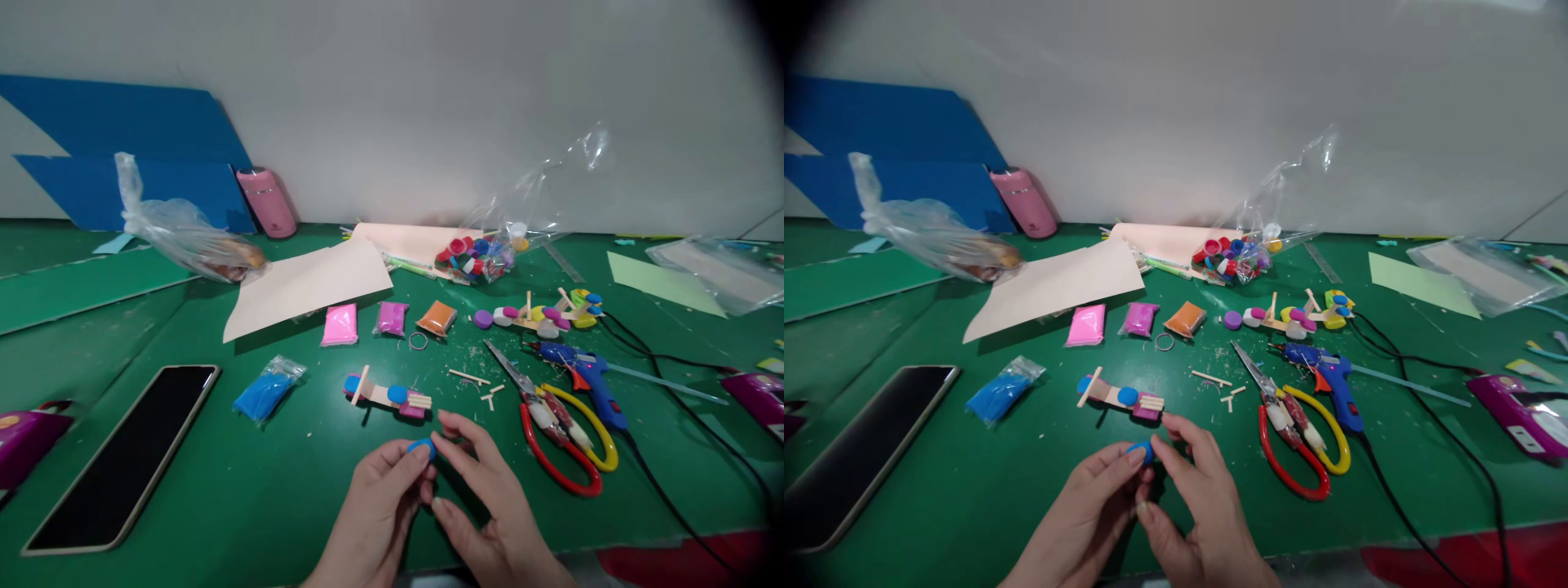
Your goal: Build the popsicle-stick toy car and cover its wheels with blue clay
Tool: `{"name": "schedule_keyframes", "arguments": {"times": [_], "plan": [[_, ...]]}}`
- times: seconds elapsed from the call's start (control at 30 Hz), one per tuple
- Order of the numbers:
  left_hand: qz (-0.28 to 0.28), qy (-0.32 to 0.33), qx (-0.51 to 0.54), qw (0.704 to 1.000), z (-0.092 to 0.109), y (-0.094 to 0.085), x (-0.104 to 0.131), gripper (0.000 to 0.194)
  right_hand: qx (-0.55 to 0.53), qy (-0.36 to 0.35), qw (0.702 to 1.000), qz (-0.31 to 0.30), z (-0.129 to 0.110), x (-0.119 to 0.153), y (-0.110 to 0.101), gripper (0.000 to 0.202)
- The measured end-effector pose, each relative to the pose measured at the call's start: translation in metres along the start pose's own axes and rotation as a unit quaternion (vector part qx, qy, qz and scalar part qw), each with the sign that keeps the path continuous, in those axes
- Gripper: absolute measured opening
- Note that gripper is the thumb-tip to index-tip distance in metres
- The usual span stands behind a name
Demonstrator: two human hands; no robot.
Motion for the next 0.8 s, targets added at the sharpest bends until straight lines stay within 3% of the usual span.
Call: {"name": "schedule_keyframes", "arguments": {"times": [0.17, 0.37, 0.5, 0.8], "plan": [[-0.006, 0.003, 0.009, 1.000, 0.000, 0.001, -0.002, 0.013, 0.008, -0.019, 1.000, 0.004, -0.003, -0.001, 0.001, 0.055], [0.008, -0.031, 0.020, 0.999, -0.002, 0.003, 0.002, 0.012, -0.030, 0.027, 0.999, 0.028, 0.005, -0.005, -0.009, 0.046], [-0.014, -0.044, 0.014, 0.999, -0.003, 0.009, 0.002, 0.015, -0.052, 0.037, 0.998, 0.009, 0.007, -0.013, -0.008, 0.040], [-0.025, -0.031, 0.018, 0.999, -0.004, 0.006, 0.000, 0.019, -0.102, 0.060, 0.993, 0.015, 0.011, -0.020, -0.007, 0.029]]}}
Point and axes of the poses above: each hand's wrist, its own x-axis away from the middle knuckle, its own y-axis out of the palm, z = x × y, the point moved 7 cm from there along -x, towards the middle knuckle, and after that the axes turned 6 degrees about -y, right-handed, at the moved point
